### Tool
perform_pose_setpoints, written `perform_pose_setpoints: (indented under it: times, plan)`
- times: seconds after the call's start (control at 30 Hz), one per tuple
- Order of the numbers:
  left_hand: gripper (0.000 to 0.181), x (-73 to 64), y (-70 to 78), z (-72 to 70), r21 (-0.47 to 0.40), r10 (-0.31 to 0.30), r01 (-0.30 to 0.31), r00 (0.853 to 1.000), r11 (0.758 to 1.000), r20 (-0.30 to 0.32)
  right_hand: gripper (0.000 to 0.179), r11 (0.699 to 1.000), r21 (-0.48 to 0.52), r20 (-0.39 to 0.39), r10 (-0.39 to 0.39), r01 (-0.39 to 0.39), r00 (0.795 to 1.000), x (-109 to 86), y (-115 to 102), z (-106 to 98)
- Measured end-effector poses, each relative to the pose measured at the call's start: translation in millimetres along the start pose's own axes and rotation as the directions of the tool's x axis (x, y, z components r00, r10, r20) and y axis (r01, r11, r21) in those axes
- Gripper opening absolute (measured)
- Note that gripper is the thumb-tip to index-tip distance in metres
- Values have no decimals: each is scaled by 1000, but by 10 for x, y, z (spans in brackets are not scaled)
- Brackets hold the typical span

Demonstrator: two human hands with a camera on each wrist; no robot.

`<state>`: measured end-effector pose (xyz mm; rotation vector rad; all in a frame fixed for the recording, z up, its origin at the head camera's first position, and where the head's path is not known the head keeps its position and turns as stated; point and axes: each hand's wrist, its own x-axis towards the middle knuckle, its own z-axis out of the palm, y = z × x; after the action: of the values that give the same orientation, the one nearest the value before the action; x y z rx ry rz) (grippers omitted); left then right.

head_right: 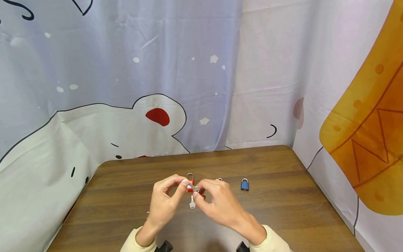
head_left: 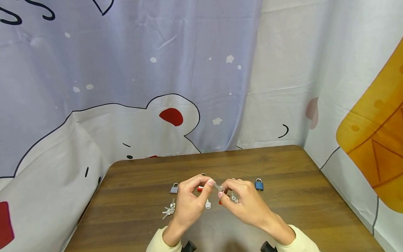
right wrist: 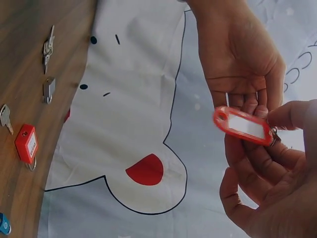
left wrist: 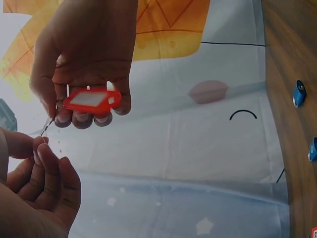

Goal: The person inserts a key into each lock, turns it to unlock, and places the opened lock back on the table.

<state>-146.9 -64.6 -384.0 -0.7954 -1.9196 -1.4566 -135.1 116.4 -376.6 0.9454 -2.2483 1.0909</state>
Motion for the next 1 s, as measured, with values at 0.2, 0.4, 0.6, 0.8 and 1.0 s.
perform_pose_setpoints:
  times: [0.2, 0.4, 0.6, 0.8, 1.0]
  plan:
    - [9, -15, -34, 20, 12, -4, 4, 1000, 1000, 2, 18, 996, -47, -36, -75, 73, 997, -29, 38, -5]
    - [8, -27, -48, 44, -2, -71, 71, 997, 997, 35, 14, 987, -85, -5, -134, 133, 991, -74, 97, -40]
    - [11, 0, -71, 104, -65, -236, 244, 966, 968, 106, 17, 988, -110, -4, -109, 108, 994, -111, 165, -131]
    - [12, 71, -120, 180, -69, -302, 313, 943, 947, 138, 19, 985, -148, -55, -100, 91, 993, -151, 246, -272]
    - [11, 146, -193, 288, -20, -317, 326, 931, 945, 182, 23, 983, -177, -84, -65, 49, 994, -217, 337, -431]
